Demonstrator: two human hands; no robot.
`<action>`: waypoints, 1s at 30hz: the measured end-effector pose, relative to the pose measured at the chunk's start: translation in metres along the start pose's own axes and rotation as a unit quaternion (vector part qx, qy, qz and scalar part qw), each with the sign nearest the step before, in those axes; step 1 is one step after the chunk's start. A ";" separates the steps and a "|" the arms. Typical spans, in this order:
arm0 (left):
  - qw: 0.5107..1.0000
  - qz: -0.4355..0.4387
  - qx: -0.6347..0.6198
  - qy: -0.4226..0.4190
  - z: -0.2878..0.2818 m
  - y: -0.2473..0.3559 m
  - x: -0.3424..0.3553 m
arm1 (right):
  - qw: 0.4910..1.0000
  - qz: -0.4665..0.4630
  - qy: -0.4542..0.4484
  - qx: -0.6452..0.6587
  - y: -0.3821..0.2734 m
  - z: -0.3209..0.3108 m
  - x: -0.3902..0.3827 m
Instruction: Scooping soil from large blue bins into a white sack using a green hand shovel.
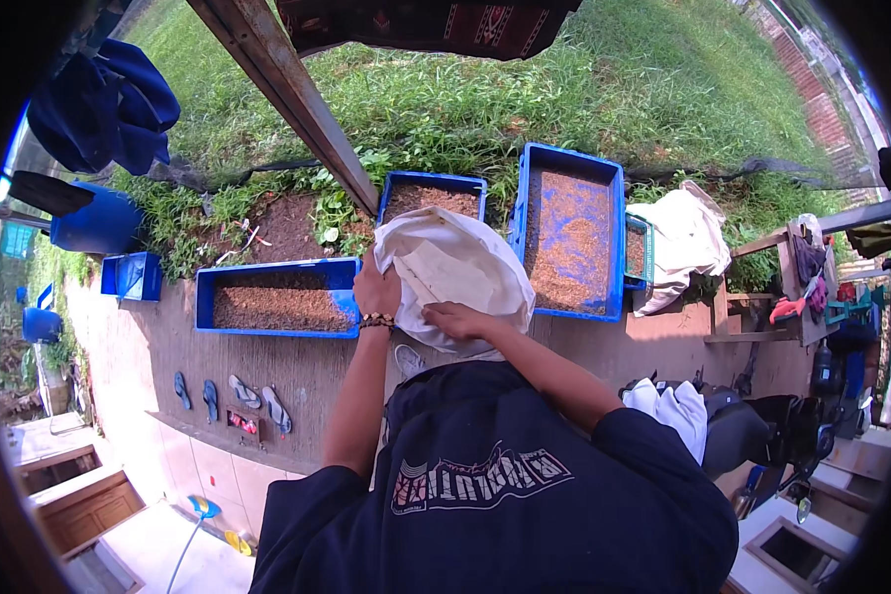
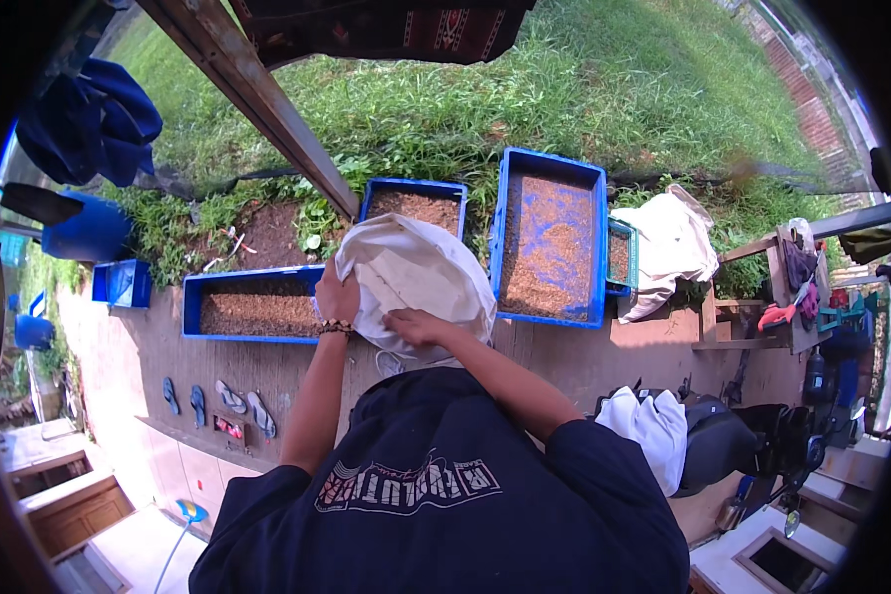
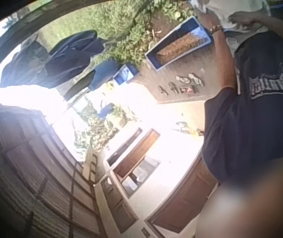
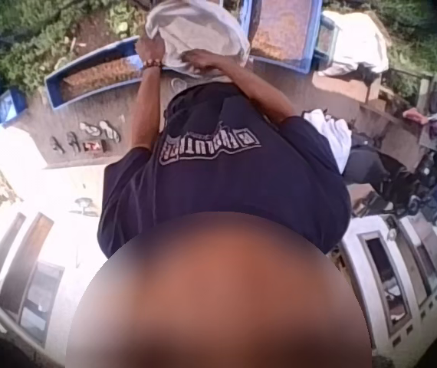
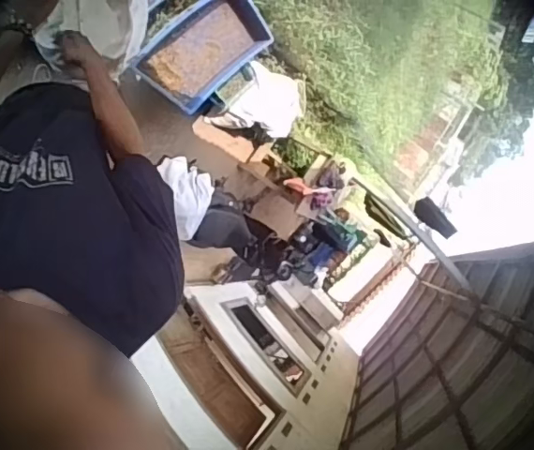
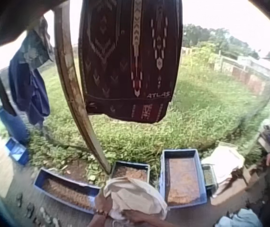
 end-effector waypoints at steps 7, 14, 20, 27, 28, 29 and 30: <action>0.954 -0.284 0.066 0.065 -0.008 -0.156 -0.048 | 0.935 -0.095 0.265 0.217 0.005 -0.093 -0.102; 0.869 -0.487 0.002 0.088 0.013 -0.272 -0.158 | 0.905 0.366 0.147 0.159 0.404 -0.006 -0.186; 0.788 -0.563 -0.144 0.201 0.005 -0.322 -0.263 | 0.880 0.310 0.219 0.286 0.342 -0.001 -0.116; 0.745 -0.582 -0.200 0.259 0.013 -0.354 -0.287 | 0.973 0.163 0.085 0.143 0.277 0.052 0.005; 0.743 -0.569 -0.232 0.266 0.016 -0.368 -0.285 | 0.981 0.178 0.031 0.067 0.287 0.079 0.025; 0.740 -0.557 -0.262 0.272 0.018 -0.383 -0.285 | 0.972 0.232 -0.036 0.029 0.304 0.113 0.031; 0.739 -0.555 -0.273 0.268 0.026 -0.396 -0.283 | 0.954 0.283 -0.101 -0.011 0.327 0.145 0.036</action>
Point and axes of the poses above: each hand's wrist, its own x-axis towards the middle knuckle, its own z-axis out of the palm, y = z × x, the point moved 8 cm from there along x, towards the middle knuckle, and after that the axes turned 12 degrees about x, right-handed, at the moved point
